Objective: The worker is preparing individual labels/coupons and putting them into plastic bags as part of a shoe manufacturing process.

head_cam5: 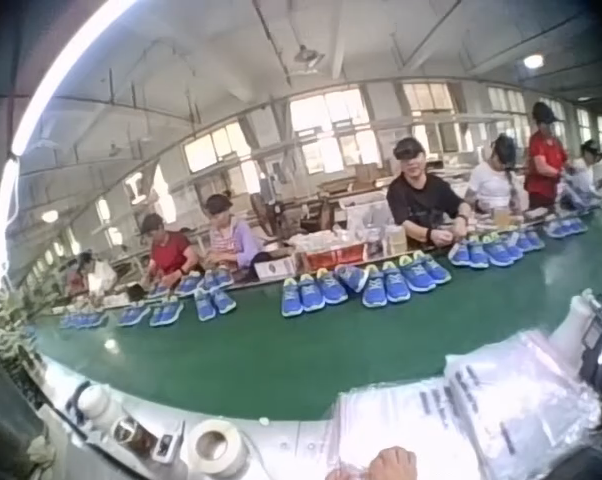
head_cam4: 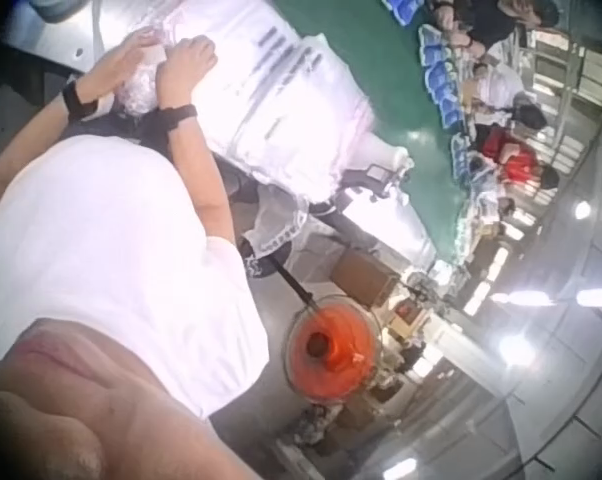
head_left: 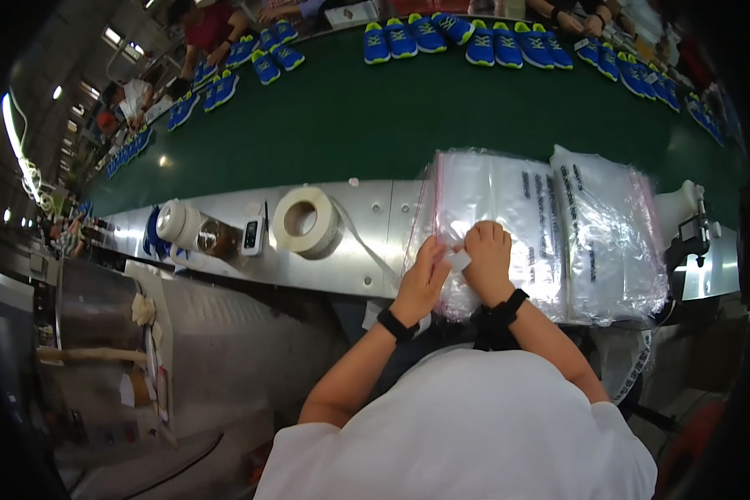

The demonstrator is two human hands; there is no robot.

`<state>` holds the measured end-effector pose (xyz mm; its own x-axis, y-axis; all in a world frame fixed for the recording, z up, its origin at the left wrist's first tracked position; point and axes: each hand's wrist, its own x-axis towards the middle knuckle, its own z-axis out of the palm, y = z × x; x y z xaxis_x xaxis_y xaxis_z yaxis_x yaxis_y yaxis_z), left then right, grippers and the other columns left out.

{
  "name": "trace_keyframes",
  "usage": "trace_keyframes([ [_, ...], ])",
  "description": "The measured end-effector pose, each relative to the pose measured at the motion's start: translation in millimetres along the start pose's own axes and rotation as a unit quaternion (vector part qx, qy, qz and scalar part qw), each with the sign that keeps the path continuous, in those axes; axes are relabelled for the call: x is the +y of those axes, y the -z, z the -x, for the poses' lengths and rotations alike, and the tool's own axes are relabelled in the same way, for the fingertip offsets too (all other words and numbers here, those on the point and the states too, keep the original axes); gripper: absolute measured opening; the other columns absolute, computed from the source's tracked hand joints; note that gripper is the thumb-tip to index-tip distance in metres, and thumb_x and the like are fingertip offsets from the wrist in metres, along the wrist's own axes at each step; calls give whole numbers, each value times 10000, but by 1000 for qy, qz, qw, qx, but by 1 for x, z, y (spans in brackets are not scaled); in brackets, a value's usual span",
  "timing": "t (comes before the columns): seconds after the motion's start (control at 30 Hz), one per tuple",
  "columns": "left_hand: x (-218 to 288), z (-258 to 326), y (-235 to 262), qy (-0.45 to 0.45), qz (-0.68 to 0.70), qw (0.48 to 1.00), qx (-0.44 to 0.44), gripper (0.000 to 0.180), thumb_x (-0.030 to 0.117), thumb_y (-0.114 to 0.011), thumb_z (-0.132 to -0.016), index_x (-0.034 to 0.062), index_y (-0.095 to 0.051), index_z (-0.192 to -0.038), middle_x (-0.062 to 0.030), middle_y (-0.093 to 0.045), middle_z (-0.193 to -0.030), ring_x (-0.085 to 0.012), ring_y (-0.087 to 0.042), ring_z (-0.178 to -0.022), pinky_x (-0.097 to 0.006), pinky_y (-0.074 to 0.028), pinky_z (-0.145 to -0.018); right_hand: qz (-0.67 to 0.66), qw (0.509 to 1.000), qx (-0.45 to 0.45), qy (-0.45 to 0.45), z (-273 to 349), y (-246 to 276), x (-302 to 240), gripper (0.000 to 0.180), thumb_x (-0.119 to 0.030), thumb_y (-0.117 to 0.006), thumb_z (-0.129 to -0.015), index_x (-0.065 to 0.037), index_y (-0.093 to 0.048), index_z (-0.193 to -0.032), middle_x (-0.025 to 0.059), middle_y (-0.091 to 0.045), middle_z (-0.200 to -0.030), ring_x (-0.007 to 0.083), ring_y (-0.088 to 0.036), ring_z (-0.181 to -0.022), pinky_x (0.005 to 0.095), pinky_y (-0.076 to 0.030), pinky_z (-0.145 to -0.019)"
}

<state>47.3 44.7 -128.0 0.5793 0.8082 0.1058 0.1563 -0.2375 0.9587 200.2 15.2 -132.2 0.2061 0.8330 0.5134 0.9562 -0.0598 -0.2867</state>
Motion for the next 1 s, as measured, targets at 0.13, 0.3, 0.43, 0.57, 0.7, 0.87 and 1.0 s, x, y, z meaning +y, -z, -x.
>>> trace_keyframes([
  [0.13,0,2,4,3,25,999,35,445,183,-501,-907,-26,-352,-1271,-226,-525,-1169,-302,-526,-1095,-335,-393,-930,-131,989,-4,-70,3,7,32,127,-130,-605,-725,-23,-551,-771,111,-521,-869,286,-479,-879,388,-374,-766],
  [0.3,71,-39,5,-23,29,998,-41,323,260,-464,-923,-12,-535,-1082,-123,-607,-1033,-248,-578,-975,-300,-438,-829,-303,947,-35,-101,17,17,45,57,-79,-558,-792,-25,-555,-774,121,-533,-806,287,-517,-779,346,-411,-716],
  [0.43,1,-86,-17,229,600,724,-252,416,307,-317,-957,-31,-510,-1105,-206,-550,-1138,-286,-562,-1011,-421,-440,-900,-304,944,-41,-125,17,27,29,127,-102,-563,-799,-12,-595,-884,119,-567,-821,244,-564,-757,318,-451,-685],
  [0.57,-4,-87,-32,336,591,716,-160,358,279,-361,-942,-17,-474,-1109,-164,-550,-1111,-293,-557,-1013,-466,-424,-910,-505,806,-24,-306,28,60,48,134,-136,-583,-819,-5,-606,-834,100,-557,-814,197,-559,-738,293,-447,-681],
  [0.7,10,-97,-42,246,227,920,-203,263,199,-424,-906,19,-508,-1077,-96,-555,-1009,-178,-585,-828,-384,-500,-794,-447,889,38,-90,5,91,46,123,-125,-588,-819,-10,-590,-863,82,-547,-822,202,-526,-803,286,-424,-738],
  [0.87,34,-110,-41,303,351,838,-286,456,355,-418,-917,-3,-454,-1197,-119,-569,-1077,-231,-566,-965,-378,-466,-840,-292,956,-26,1,5,97,24,337,-204,-682,-723,-82,-560,-1012,109,-552,-991,296,-528,-943,377,-429,-807],
  [1.0,54,-91,2,351,472,769,-251,678,536,-394,-881,7,-321,-1298,-171,-529,-1139,-323,-511,-1074,-424,-445,-869,-142,986,-44,76,12,90,7,421,-151,-666,-677,-73,-540,-1072,132,-568,-962,302,-550,-920,405,-450,-793],
])
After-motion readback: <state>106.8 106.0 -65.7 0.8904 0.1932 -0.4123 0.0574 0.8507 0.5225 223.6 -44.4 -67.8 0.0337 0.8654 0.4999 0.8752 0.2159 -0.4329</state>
